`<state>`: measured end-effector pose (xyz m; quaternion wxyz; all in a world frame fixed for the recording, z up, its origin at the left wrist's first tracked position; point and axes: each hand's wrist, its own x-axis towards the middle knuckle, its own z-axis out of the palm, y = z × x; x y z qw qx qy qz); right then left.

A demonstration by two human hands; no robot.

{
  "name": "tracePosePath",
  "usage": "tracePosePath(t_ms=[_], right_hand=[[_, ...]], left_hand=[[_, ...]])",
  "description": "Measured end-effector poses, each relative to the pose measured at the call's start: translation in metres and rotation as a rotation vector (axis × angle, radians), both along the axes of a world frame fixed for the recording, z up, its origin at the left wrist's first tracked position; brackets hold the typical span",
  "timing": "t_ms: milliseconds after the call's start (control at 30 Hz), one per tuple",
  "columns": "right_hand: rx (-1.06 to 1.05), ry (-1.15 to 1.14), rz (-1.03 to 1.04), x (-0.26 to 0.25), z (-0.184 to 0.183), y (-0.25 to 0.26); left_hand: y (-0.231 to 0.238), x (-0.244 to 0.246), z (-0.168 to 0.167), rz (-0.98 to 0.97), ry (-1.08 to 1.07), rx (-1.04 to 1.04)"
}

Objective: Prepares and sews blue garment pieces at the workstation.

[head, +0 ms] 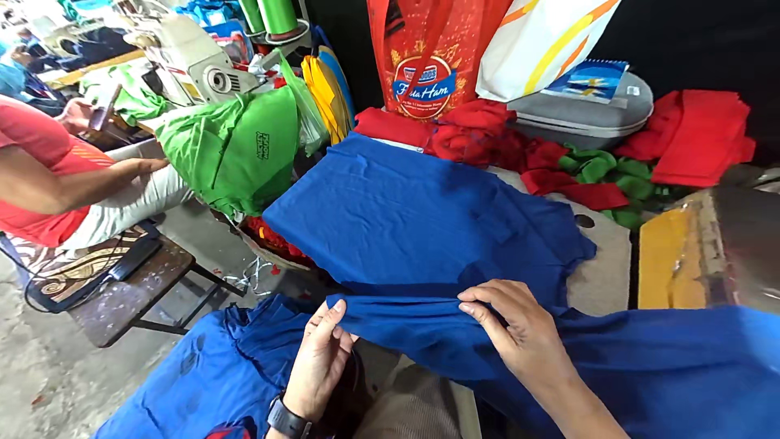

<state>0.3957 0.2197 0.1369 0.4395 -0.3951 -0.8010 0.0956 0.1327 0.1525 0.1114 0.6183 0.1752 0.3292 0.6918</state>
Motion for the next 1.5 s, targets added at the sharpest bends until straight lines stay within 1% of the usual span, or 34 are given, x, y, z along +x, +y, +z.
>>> tracePosePath(t_ms=[67,167,233,300,400,467,533,633,700,800,867,1000,1067,1100,1167,1233,1267,1333,1400,1500], right_hand=[[0.033,-0.025,-0.008,-0.003,0.008,0.002],[0.086,-0.060,-0.054,-0.010,0.031,0.014],[0.099,-0.169,-0.123,-0.013,0.038,0.027],[0.025,-0.301,-0.191,-0.015,0.038,0.032],[0.010,-0.318,-0.197,-0.020,0.039,0.018],[-0.013,-0.299,-0.123,-0.025,0.035,0.001],[-0.064,-0.349,-0.069,-0.029,0.021,-0.009],[-0.060,-0.443,-0.087,-0.027,-0.004,-0.009],[-0.043,-0.434,-0.093,-0.027,-0.007,-0.007],[-0.055,-0.430,-0.094,-0.027,-0.005,-0.009],[-0.069,-0.441,-0.098,-0.027,-0.004,-0.010],[-0.090,-0.447,-0.103,-0.028,-0.002,-0.009],[-0.062,-0.371,-0.065,-0.028,0.000,-0.012],[0.009,-0.299,-0.027,-0.026,0.002,-0.016],[0.219,-0.181,0.063,-0.021,0.007,-0.029],[0.340,-0.146,0.129,-0.012,0.009,-0.040],[0.341,-0.154,0.126,-0.006,0.009,-0.046],[0.263,-0.212,0.042,0.007,0.009,-0.055],[0.161,-0.273,-0.020,0.017,0.011,-0.060],[0.151,-0.325,-0.052,0.024,-0.002,-0.060]], left_hand=[[0.004,-0.001,0.014,-0.002,0.012,-0.012],[0.016,-0.001,0.033,0.044,0.133,-0.058],[0.021,0.000,0.033,0.056,0.201,-0.096],[0.021,0.005,0.027,0.071,0.271,-0.169],[0.011,0.016,0.011,0.090,0.291,-0.193],[0.003,0.024,0.003,0.062,0.263,-0.180],[-0.003,0.035,-0.001,0.002,0.219,-0.186],[-0.010,0.053,-0.006,-0.095,0.124,-0.186],[-0.014,0.061,-0.006,-0.140,0.075,-0.163],[-0.015,0.070,-0.005,-0.155,0.019,-0.125],[-0.014,0.073,-0.002,-0.154,0.021,-0.150],[-0.014,0.075,0.004,-0.159,0.085,-0.189],[-0.013,0.073,0.009,-0.135,0.130,-0.157],[-0.011,0.072,0.013,-0.116,0.155,-0.127],[-0.003,0.067,0.026,-0.058,0.198,-0.066],[0.011,0.057,0.039,-0.042,0.235,0.035],[0.020,0.051,0.046,-0.042,0.254,0.079],[0.042,0.042,0.062,-0.047,0.287,0.148],[0.067,0.042,0.079,0.008,0.301,0.147],[0.111,0.038,0.092,0.093,0.327,0.126]])
